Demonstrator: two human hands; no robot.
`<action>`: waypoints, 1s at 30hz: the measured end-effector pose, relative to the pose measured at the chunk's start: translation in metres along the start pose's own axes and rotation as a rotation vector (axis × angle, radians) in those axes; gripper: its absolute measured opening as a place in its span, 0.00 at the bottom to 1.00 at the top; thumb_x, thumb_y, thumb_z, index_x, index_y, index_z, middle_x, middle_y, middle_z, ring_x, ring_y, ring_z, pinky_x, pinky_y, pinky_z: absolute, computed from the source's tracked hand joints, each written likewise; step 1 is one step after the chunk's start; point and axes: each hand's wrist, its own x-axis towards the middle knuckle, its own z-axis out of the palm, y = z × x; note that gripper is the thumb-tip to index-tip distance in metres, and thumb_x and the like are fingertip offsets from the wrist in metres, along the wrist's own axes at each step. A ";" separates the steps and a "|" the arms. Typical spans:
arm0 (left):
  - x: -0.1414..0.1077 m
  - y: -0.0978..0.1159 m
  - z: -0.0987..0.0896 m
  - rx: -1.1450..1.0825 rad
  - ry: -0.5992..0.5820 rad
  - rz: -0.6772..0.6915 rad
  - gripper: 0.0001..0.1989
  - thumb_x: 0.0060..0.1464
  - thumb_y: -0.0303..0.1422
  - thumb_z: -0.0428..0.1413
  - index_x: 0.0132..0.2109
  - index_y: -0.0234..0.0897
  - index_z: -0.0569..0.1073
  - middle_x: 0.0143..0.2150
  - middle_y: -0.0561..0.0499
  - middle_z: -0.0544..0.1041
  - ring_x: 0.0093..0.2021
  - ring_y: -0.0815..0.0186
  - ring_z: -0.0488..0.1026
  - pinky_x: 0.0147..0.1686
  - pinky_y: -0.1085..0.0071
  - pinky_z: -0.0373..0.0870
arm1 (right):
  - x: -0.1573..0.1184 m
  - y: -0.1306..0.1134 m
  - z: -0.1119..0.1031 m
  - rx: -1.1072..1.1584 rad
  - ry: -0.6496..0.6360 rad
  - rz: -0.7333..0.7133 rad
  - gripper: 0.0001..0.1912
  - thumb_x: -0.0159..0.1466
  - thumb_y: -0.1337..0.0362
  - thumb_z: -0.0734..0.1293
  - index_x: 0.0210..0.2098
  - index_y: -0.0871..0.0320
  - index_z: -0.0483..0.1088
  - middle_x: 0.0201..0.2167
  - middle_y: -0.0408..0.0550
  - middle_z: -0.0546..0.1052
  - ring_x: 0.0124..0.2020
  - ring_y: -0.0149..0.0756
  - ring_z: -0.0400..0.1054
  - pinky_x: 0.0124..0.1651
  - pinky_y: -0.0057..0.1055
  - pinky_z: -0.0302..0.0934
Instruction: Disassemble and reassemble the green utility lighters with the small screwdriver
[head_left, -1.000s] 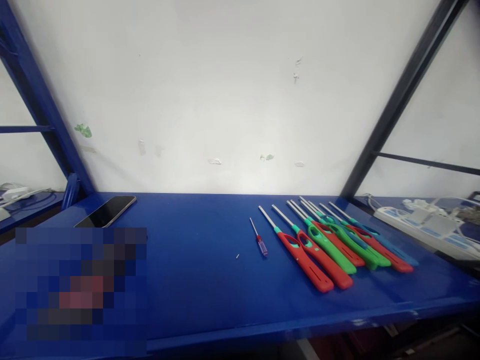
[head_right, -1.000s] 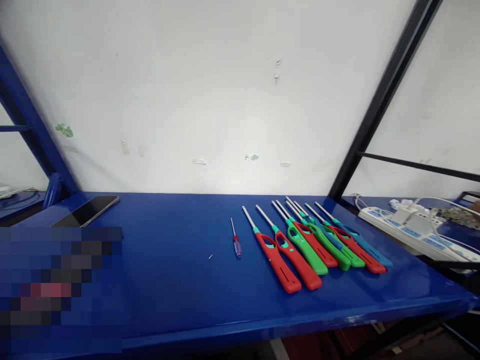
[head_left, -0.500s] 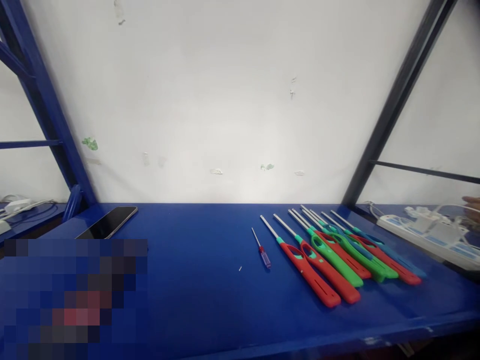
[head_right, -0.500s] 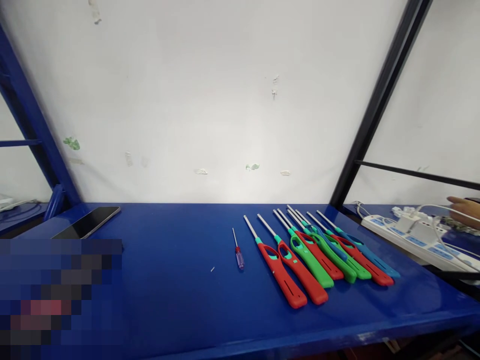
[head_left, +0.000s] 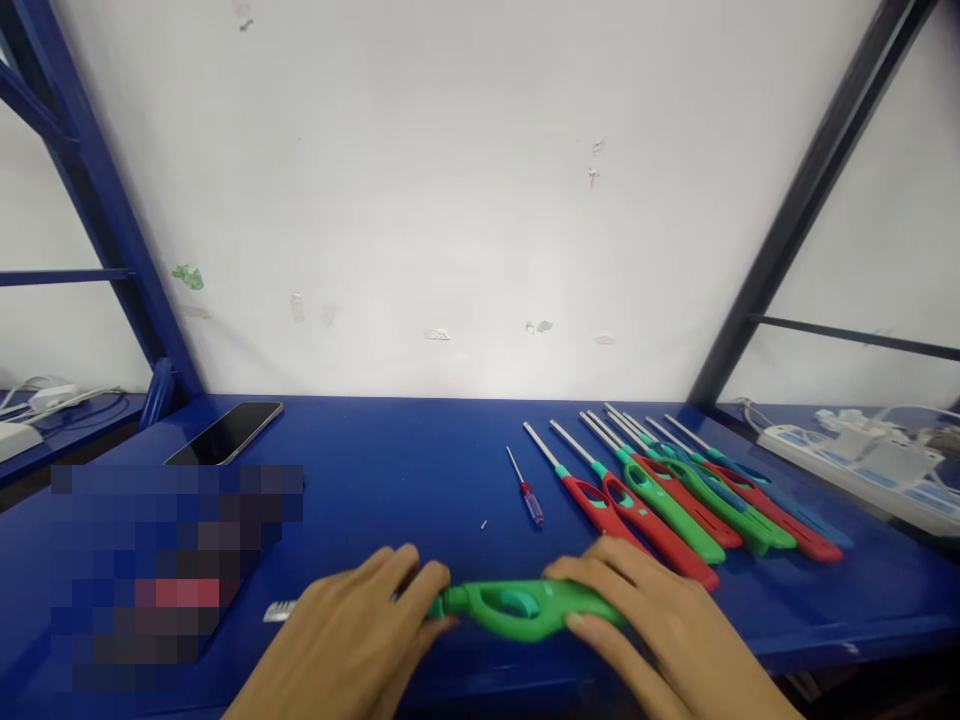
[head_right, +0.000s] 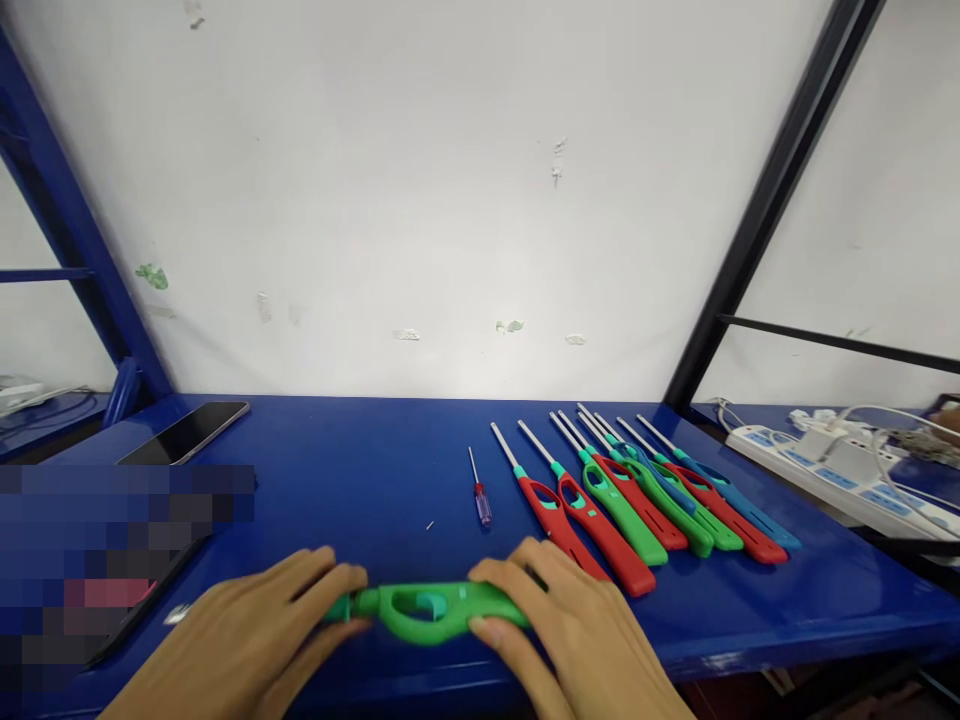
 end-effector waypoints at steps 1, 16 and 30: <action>0.013 -0.006 0.003 0.008 -0.033 -0.004 0.11 0.69 0.28 0.52 0.47 0.48 0.77 0.43 0.52 0.81 0.42 0.59 0.80 0.38 0.68 0.74 | 0.007 0.004 0.005 -0.036 0.005 0.004 0.14 0.74 0.54 0.64 0.56 0.42 0.76 0.46 0.47 0.82 0.45 0.43 0.81 0.46 0.36 0.78; 0.012 -0.018 0.029 -0.027 0.068 0.011 0.14 0.69 0.33 0.54 0.59 0.47 0.74 0.52 0.50 0.80 0.51 0.56 0.79 0.53 0.59 0.77 | 0.009 0.013 0.029 0.035 -0.118 0.104 0.14 0.76 0.54 0.63 0.59 0.42 0.73 0.49 0.47 0.77 0.51 0.43 0.74 0.55 0.42 0.71; 0.018 -0.005 0.012 0.367 0.080 0.316 0.23 0.63 0.15 0.44 0.55 0.30 0.77 0.43 0.44 0.84 0.39 0.56 0.82 0.45 0.59 0.76 | 0.007 0.015 0.030 0.038 -0.140 0.096 0.16 0.75 0.52 0.65 0.60 0.39 0.72 0.49 0.45 0.76 0.51 0.42 0.73 0.54 0.42 0.70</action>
